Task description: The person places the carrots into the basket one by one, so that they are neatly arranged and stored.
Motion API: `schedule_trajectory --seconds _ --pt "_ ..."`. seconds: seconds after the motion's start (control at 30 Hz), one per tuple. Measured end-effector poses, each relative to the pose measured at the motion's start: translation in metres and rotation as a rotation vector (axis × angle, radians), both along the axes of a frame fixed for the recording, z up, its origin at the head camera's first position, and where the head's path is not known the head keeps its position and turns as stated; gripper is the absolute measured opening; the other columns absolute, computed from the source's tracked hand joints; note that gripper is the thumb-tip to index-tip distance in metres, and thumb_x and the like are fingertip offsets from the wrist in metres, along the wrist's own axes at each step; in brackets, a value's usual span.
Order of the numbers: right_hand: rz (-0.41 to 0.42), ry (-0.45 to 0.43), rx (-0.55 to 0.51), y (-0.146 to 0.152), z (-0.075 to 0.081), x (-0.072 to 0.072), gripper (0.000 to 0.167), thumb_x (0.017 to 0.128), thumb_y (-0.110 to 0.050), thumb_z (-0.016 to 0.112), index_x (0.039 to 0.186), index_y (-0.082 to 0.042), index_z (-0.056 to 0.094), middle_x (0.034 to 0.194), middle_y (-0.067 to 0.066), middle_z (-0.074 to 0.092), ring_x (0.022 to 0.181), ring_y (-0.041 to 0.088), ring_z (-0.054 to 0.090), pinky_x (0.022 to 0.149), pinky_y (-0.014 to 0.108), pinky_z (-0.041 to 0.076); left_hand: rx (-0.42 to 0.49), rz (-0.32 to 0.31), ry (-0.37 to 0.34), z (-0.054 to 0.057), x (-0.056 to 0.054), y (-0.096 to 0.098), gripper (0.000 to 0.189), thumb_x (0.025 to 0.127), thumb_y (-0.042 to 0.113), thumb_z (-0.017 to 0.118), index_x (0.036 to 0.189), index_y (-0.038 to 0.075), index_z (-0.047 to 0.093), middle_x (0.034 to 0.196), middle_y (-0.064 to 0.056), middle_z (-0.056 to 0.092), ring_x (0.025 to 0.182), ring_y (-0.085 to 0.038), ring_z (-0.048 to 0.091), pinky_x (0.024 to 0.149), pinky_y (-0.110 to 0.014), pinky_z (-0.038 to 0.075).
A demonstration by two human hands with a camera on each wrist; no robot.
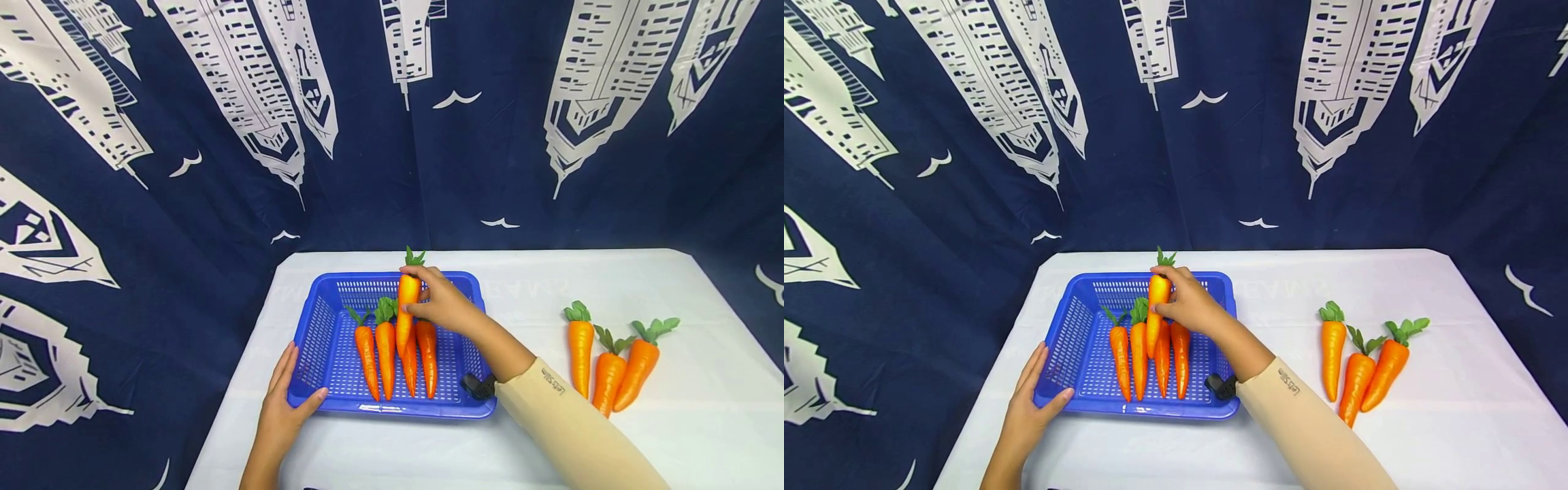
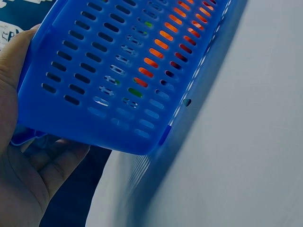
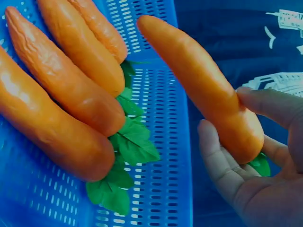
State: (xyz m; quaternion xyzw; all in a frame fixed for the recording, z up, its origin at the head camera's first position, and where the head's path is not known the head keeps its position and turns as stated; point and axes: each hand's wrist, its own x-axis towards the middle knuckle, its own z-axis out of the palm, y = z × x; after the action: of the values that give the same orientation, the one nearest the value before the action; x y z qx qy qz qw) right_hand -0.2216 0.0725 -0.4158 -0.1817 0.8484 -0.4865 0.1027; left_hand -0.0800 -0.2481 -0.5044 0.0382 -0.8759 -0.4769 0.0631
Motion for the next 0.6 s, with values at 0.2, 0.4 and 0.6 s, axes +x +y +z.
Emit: schedule_trajectory --seconds 0.2,0.4,0.6 --pt "0.032 0.003 0.091 -0.009 -0.012 -0.004 0.062 0.093 -0.015 0.07 0.15 -0.016 0.047 0.143 0.02 0.044 0.094 0.023 0.061 0.072 0.03 0.058 0.017 0.002 -0.006 0.0 0.0 0.0 0.095 0.082 0.029 0.085 0.16 0.03 0.03 0.168 0.014 0.018 0.158 -0.023 0.015 0.125 -0.06 0.018" --pt "0.076 0.029 0.179 -0.019 -0.022 -0.002 0.056 0.093 -0.013 0.068 0.147 -0.014 0.051 0.134 0.018 0.05 0.094 0.022 0.058 0.083 0.035 0.057 0.012 -0.001 -0.005 0.001 0.002 0.001 0.094 0.083 0.032 0.084 0.16 0.027 0.03 0.169 0.01 0.018 0.158 -0.027 0.014 0.124 -0.064 0.017" --pt "0.111 0.03 0.239 -0.024 -0.03 -0.003 0.05 0.093 -0.013 0.072 0.14 -0.014 0.057 0.136 0.015 0.056 0.112 0.028 0.061 0.103 0.047 0.053 0.003 0.003 -0.004 0.001 0.001 0.001 0.095 0.082 0.032 0.085 0.16 0.027 0.03 0.17 0.006 0.019 0.158 -0.028 0.015 0.124 -0.064 0.018"
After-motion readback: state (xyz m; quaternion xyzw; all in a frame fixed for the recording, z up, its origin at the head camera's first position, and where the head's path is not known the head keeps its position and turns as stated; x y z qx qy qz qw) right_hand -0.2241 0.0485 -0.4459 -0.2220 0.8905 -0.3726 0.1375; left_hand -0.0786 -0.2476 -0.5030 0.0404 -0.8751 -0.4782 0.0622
